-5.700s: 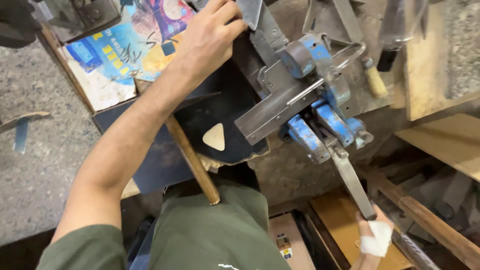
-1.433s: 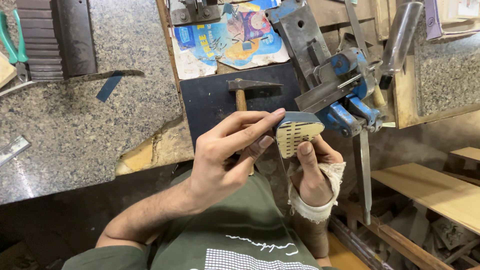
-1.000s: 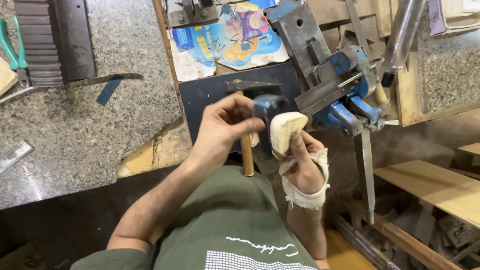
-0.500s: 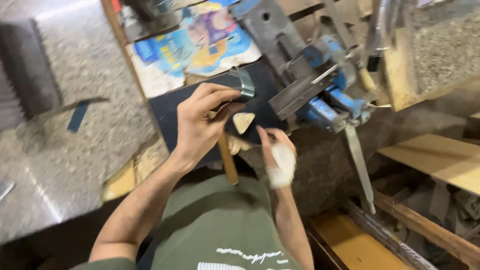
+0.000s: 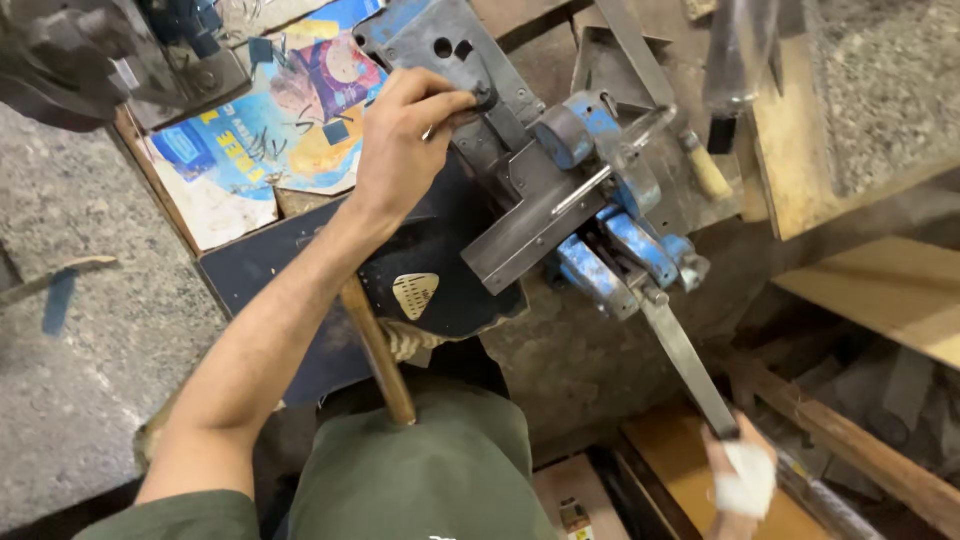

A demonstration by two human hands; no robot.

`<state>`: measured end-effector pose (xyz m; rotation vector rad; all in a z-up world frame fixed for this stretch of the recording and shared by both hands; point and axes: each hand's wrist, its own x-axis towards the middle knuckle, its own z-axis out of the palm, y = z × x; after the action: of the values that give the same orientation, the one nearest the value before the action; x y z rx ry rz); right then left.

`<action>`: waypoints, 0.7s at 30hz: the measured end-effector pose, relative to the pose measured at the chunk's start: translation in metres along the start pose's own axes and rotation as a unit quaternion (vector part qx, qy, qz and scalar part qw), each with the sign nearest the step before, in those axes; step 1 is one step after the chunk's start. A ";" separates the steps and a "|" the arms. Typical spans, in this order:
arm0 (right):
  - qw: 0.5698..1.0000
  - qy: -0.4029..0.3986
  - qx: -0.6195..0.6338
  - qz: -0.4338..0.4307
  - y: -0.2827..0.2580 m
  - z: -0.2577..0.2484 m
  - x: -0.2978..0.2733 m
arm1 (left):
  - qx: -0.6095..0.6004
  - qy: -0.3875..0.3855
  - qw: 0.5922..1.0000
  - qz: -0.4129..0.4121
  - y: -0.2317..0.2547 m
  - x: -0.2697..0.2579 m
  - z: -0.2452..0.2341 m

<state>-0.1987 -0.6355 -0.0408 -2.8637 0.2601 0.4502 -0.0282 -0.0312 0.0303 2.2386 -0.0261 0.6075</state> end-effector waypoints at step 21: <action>0.999 0.014 0.009 0.051 0.010 -0.019 -0.004 | 0.110 -0.086 0.985 0.098 -0.046 0.008 0.010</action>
<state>-0.1993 -0.6497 -0.0245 -2.8503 0.4145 0.4258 -0.0076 -0.0057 -0.0042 2.5183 -0.2818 0.5404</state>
